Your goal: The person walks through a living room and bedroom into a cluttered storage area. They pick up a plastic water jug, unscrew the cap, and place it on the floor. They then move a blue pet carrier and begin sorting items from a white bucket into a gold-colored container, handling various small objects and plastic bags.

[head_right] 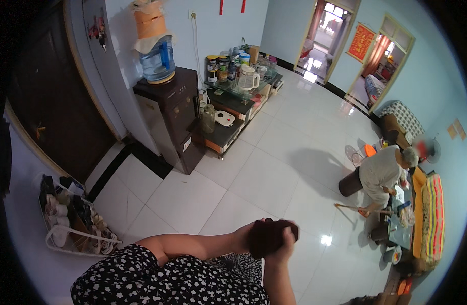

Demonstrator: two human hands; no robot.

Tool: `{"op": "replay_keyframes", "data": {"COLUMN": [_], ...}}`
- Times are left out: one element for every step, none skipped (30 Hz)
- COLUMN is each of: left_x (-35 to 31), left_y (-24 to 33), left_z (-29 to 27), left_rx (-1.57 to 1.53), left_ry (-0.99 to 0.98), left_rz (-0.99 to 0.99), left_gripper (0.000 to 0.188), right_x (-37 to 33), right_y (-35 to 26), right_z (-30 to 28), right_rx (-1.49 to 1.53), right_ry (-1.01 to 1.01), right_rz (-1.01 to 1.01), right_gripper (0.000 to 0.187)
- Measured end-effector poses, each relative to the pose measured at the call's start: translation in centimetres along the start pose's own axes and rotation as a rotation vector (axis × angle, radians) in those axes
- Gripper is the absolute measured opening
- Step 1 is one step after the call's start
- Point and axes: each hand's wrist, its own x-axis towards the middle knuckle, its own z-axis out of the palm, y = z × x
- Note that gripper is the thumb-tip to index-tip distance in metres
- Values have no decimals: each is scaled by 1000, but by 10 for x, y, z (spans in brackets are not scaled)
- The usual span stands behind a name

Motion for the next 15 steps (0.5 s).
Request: {"op": "replay_keyframes", "data": {"left_x": [20, 38, 59, 79, 97, 129, 168, 196, 219, 241, 266, 284, 302, 316, 325], "left_y": [9, 15, 29, 42, 57, 69, 82, 95, 115, 131, 147, 163, 177, 187, 205], "left_z": [-12, -26, -16, -4, 10, 2, -13, -8, -5, 0, -12, -16, -18, -19, -19], "left_rx": [-39, -79, -104, -129, -81, 20, 121, 218, 25, 50, 47, 40, -34, -123, -182], "left_ry": [-21, -36, -54, -72, -7, -5, -1, 2, 106, 192, 185, 202, 84, -26, -141], "left_rz": [-80, -151, -183, -218, -173, -34, 104, 231, 217, 311, 362, 421, 338, 260, 195], "left_gripper": [44, 48, 49, 49, 49, 47, 44, 42, 35, 31, 30, 30, 31, 32, 33], "right_x": [27, 56, 89, 119, 149, 178, 203, 228, 251, 273, 289, 302, 319, 336, 350], "right_y": [-14, -26, -39, -46, -53, -60, -73, -80, -84, -89, -91, -91, -84, -75, -73], "right_z": [-1, -6, -12, -17, -22, -26, -27, -36, -48, -57, -60, -49, -40, -39, -23], "right_rx": [51, 100, 150, 104, 60, 15, -29, -166, -304, -443, -594, -673, -796, -919, -1157], "right_ry": [-40, -86, -185, -119, -57, 6, -18, -36, -53, -71, -172, -250, -374, -502, -641], "right_rz": [46, 101, 95, 43, -2, -49, -66, -105, -146, -189, -237, -182, -258, -317, -391], "right_gripper": [30, 32, 31, 31, 31, 32, 32, 32, 33, 33, 36, 33, 34, 36, 37]}}
